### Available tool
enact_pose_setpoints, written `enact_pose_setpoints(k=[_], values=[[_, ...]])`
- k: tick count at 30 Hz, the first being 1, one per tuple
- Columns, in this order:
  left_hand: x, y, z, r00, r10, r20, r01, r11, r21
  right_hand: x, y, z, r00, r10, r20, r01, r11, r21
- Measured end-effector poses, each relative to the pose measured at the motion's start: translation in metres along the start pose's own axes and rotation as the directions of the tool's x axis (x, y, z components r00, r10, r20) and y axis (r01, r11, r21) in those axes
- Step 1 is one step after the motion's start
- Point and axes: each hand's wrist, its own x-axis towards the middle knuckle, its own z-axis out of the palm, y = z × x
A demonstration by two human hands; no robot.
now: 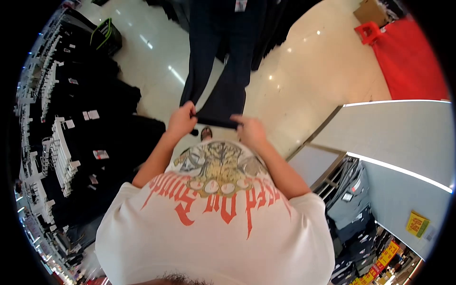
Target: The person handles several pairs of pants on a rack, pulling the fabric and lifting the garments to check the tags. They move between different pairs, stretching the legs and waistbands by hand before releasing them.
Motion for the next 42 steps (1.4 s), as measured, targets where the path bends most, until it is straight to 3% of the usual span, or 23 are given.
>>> enact_pose_setpoints(k=[1,2,4,6,8,12,15,18,19,24,25,27,29,31,33,34,38,40,42], values=[[0.003,-0.010,0.010,0.999,0.023,0.049,-0.020,0.998,-0.058,0.002,-0.004,0.005,0.970,0.155,0.188,-0.195,0.955,0.222],[0.006,-0.021,0.020,0.994,0.047,0.102,-0.036,0.993,-0.113,0.002,0.005,0.017,0.933,0.198,0.300,-0.309,0.867,0.391],[0.011,-0.036,0.034,0.965,0.062,0.255,-0.039,0.995,-0.093,0.005,0.035,0.046,0.875,0.305,0.376,-0.463,0.756,0.463],[0.011,-0.052,0.045,0.944,0.021,0.328,-0.008,0.999,-0.041,0.003,0.065,0.068,0.867,0.361,0.344,-0.427,0.894,0.138],[0.011,-0.083,0.066,0.932,0.016,0.363,-0.021,1.000,0.010,-0.006,0.102,0.097,0.901,0.293,0.321,-0.318,0.948,0.027],[0.005,-0.114,0.085,0.904,0.008,0.428,-0.106,0.973,0.207,-0.017,0.109,0.116,0.771,0.408,0.489,-0.344,0.913,-0.219],[0.007,-0.132,0.091,0.896,0.036,0.442,-0.120,0.979,0.164,-0.019,0.118,0.130,0.706,0.420,0.570,-0.347,0.907,-0.238],[0.009,-0.149,0.091,0.890,-0.006,0.457,-0.096,0.975,0.198,-0.009,0.098,0.125,0.698,0.491,0.522,-0.438,0.869,-0.231],[0.009,-0.158,0.093,0.884,-0.021,0.466,-0.094,0.970,0.223,-0.005,0.096,0.125,0.729,0.453,0.513,-0.375,0.891,-0.254],[-0.003,-0.187,0.069,0.820,-0.083,0.566,-0.050,0.975,0.215,-0.016,0.150,0.161,0.802,0.431,0.413,-0.395,0.902,-0.175],[-0.006,-0.241,0.096,0.826,-0.031,0.563,-0.097,0.976,0.195,-0.016,0.137,0.152,0.809,0.460,0.365,-0.424,0.888,-0.179],[-0.015,-0.279,0.097,0.772,-0.171,0.613,0.005,0.965,0.264,-0.021,0.134,0.144,0.831,0.476,0.288,-0.451,0.880,-0.152],[-0.030,-0.321,0.100,0.724,-0.260,0.638,0.006,0.928,0.372,-0.040,0.147,0.144,0.814,0.554,0.178,-0.550,0.832,-0.076],[-0.046,-0.360,0.104,0.662,-0.311,0.683,-0.102,0.864,0.492,-0.060,0.164,0.145,0.771,0.632,0.078,-0.635,0.771,0.039],[-0.065,-0.406,0.114,0.643,-0.326,0.693,-0.123,0.849,0.514,-0.078,0.171,0.139,0.743,0.665,0.073,-0.664,0.747,-0.043],[-0.067,-0.418,0.118,0.633,-0.336,0.697,-0.131,0.841,0.525,-0.087,0.176,0.135,0.730,0.680,0.072,-0.675,0.733,-0.085],[-0.064,-0.421,0.120,0.601,-0.361,0.713,-0.195,0.799,0.568,-0.122,0.209,0.128,0.602,0.737,0.307,-0.724,0.666,-0.178],[-0.043,-0.357,0.098,0.604,-0.468,0.646,0.023,0.820,0.572,-0.120,0.223,0.119,0.481,0.753,0.448,-0.739,0.624,-0.254],[-0.030,-0.385,0.153,0.694,-0.453,0.559,0.139,0.847,0.514,-0.103,0.241,0.109,0.498,0.742,0.450,-0.731,0.638,-0.242]])
